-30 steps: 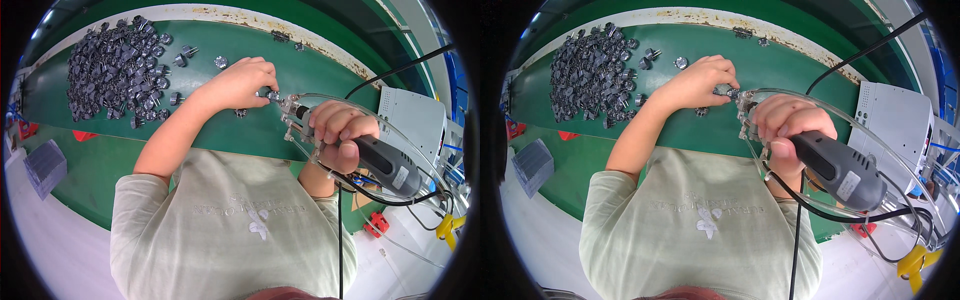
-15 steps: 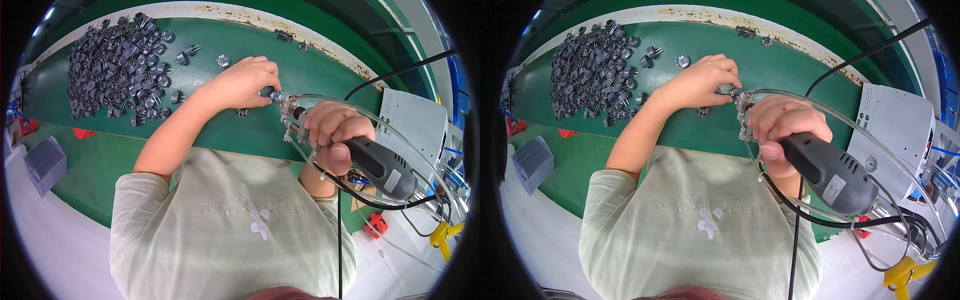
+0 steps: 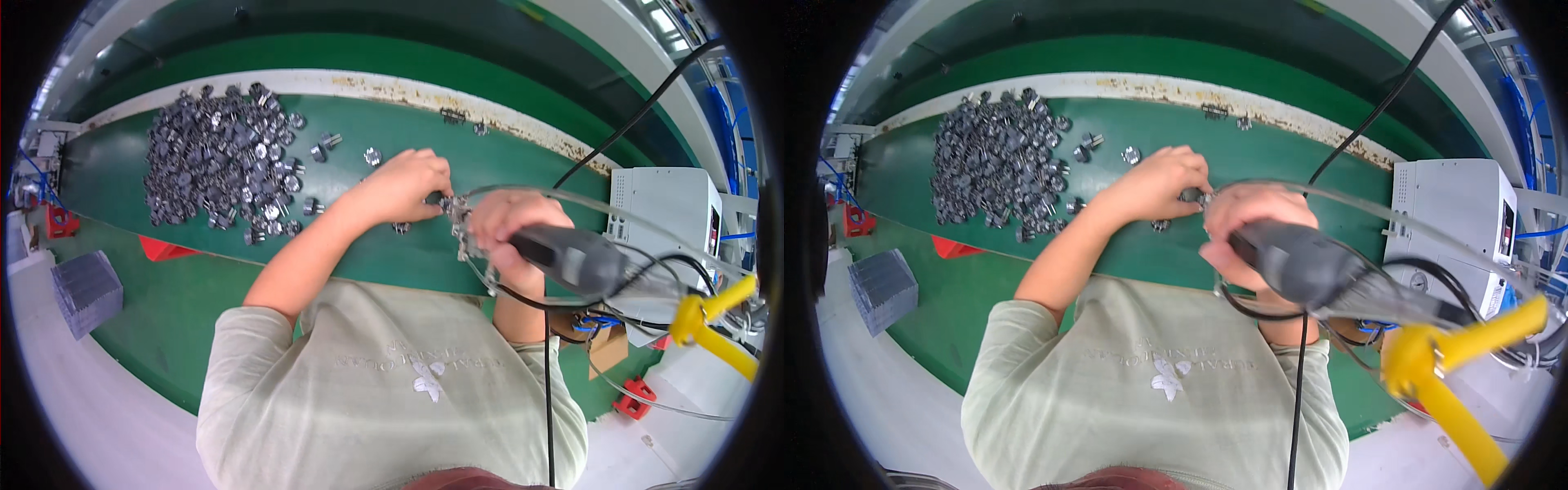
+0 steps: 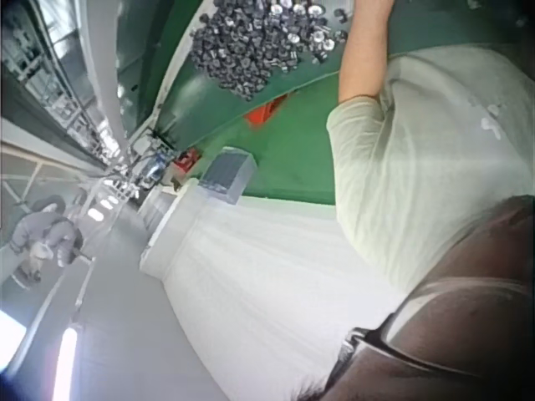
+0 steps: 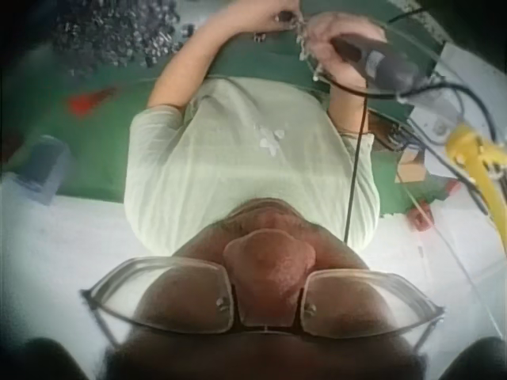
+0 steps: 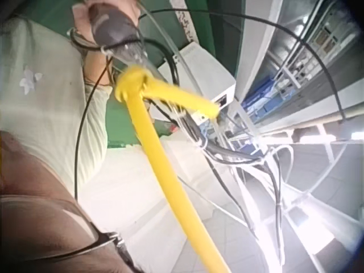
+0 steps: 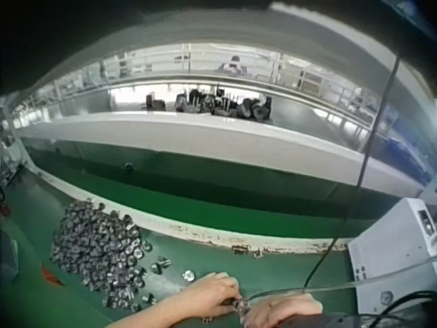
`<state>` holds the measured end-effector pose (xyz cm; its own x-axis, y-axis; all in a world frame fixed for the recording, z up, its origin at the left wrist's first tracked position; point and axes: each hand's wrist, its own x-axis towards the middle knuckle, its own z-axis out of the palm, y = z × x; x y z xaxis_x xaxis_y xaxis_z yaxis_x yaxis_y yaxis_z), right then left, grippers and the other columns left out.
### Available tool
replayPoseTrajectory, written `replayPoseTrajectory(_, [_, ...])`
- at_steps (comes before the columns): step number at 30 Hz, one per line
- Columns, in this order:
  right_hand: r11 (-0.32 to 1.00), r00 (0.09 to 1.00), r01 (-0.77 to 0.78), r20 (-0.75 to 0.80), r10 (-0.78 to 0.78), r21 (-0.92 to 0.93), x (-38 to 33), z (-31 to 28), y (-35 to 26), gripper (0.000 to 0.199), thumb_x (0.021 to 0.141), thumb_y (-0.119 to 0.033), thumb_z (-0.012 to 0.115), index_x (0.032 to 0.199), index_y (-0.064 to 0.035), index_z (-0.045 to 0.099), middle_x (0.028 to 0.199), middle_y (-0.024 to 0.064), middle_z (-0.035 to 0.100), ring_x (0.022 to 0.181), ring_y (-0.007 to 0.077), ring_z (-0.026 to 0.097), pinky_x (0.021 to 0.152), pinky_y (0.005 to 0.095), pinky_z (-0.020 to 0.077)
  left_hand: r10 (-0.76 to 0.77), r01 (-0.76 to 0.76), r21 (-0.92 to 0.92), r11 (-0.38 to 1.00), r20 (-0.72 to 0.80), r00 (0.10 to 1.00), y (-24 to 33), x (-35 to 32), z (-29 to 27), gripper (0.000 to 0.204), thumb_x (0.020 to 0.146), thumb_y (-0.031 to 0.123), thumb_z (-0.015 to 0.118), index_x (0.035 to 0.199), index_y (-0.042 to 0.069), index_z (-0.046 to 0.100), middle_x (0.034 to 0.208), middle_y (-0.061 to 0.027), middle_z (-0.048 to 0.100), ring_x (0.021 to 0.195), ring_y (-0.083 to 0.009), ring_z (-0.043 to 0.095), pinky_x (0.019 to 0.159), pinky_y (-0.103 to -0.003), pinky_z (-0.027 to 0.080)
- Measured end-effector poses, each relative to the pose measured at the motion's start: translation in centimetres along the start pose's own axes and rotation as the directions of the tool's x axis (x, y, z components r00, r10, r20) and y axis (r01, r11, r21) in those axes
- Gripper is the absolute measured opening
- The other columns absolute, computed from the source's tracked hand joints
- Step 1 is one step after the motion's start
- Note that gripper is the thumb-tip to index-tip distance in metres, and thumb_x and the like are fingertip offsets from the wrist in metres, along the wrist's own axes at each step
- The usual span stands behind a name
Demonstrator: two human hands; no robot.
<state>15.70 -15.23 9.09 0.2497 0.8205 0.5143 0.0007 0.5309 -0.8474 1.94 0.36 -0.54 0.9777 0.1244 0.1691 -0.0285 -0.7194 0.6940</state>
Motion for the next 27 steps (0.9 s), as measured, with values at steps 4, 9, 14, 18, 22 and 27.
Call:
replayPoseTrajectory(4, [0.971, 0.973, 0.221, -0.088, -0.213, 0.09, 0.2, -1.1, -3.5, 0.039, 0.09, -0.031, 0.086, 0.091, -0.005, 0.057, 0.068, 0.0059, 0.063, 0.051, 0.0207, 0.062, 0.053, 0.0378, 0.0553, -0.05, 0.05, -0.054, 0.997, -0.003, 0.999, 0.0, -0.2, -1.0, 0.023, 0.077, 0.018, 0.082, 0.099, 0.009, 0.079, 0.104, -0.0068, 0.07, 0.108, -0.0307, 0.064, 0.095, -0.043, 0.052])
replayPoseTrajectory(9, [0.971, 0.963, 0.231, -0.156, -0.218, 0.068, -1.1, -2.5, -4.1, 0.041, 0.092, -0.035, 0.085, 0.094, -0.0042, 0.058, 0.07, 0.0074, 0.063, 0.058, 0.0228, 0.064, 0.059, 0.0409, 0.0575, -0.158, 0.2, 0.176, 0.964, -0.227, 0.961, -2.0, 5.1, -5.9, 0.025, 0.078, 0.024, 0.081, 0.099, 0.011, 0.08, 0.108, -0.0108, 0.073, 0.11, -0.034, 0.065, 0.096, -0.045, 0.053])
replayPoseTrajectory(14, [0.984, 0.974, 0.148, -0.186, -0.129, 0.094, -1.6, -1.8, -1.5, 0.039, 0.089, -0.027, 0.088, 0.097, -0.002, 0.06, 0.073, 0.0087, 0.064, 0.063, 0.0231, 0.063, 0.063, 0.0413, 0.0562, -0.027, 0.229, 0.413, 0.881, -0.441, 0.897, -5.7, 7.3, -6.6, 0.052, 0.081, 0.031, 0.078, 0.129, 0.011, 0.073, 0.124, -0.0125, 0.07, 0.12, -0.0334, 0.063, 0.104, -0.046, 0.049])
replayPoseTrajectory(18, [0.995, 0.97, 0.104, -0.219, -0.102, 0.0, -2.6, -2.3, -1.7, 0.044, 0.089, -0.036, 0.087, 0.094, -0.0033, 0.058, 0.071, 0.0081, 0.061, 0.059, 0.0224, 0.061, 0.06, 0.0408, 0.0539, -0.073, 0.068, 0.123, 0.99, 0.036, 0.997, 0.4, 1.5, -6.5, 0.052, 0.077, 0.024, 0.079, 0.126, 0.008, 0.073, 0.124, -0.0116, 0.068, 0.122, -0.032, 0.062, 0.106, -0.044, 0.047])
replayPoseTrajectory(22, [0.997, 0.973, 0.065, -0.219, -0.074, -0.048, -2.3, -1.9, -1.8, 0.047, 0.089, -0.041, 0.086, 0.091, -0.0047, 0.056, 0.068, 0.007, 0.061, 0.055, 0.0226, 0.06, 0.058, 0.0409, 0.0535, -0.181, 0.175, 0.048, 0.983, 0.194, 0.964, 1.1, -0.9, -3.7, 0.042, 0.076, 0.011, 0.079, 0.117, 0.003, 0.074, 0.111, -0.0124, 0.068, 0.114, -0.0331, 0.064, 0.1, -0.042, 0.051])
replayPoseTrajectory(27, [0.997, 0.99, 0.071, -0.122, -0.073, -0.026, -1.9, -1.8, -1.4, 0.044, 0.091, -0.039, 0.085, 0.091, -0.0067, 0.056, 0.069, 0.0061, 0.061, 0.056, 0.0226, 0.061, 0.059, 0.0418, 0.0547, -0.135, 0.157, -0.143, 0.977, 0.153, 0.979, -0.1, -0.6, -1.6, 0.043, 0.078, 0.009, 0.078, 0.12, 0.002, 0.072, 0.112, -0.0121, 0.067, 0.109, -0.033, 0.065, 0.094, -0.042, 0.055])
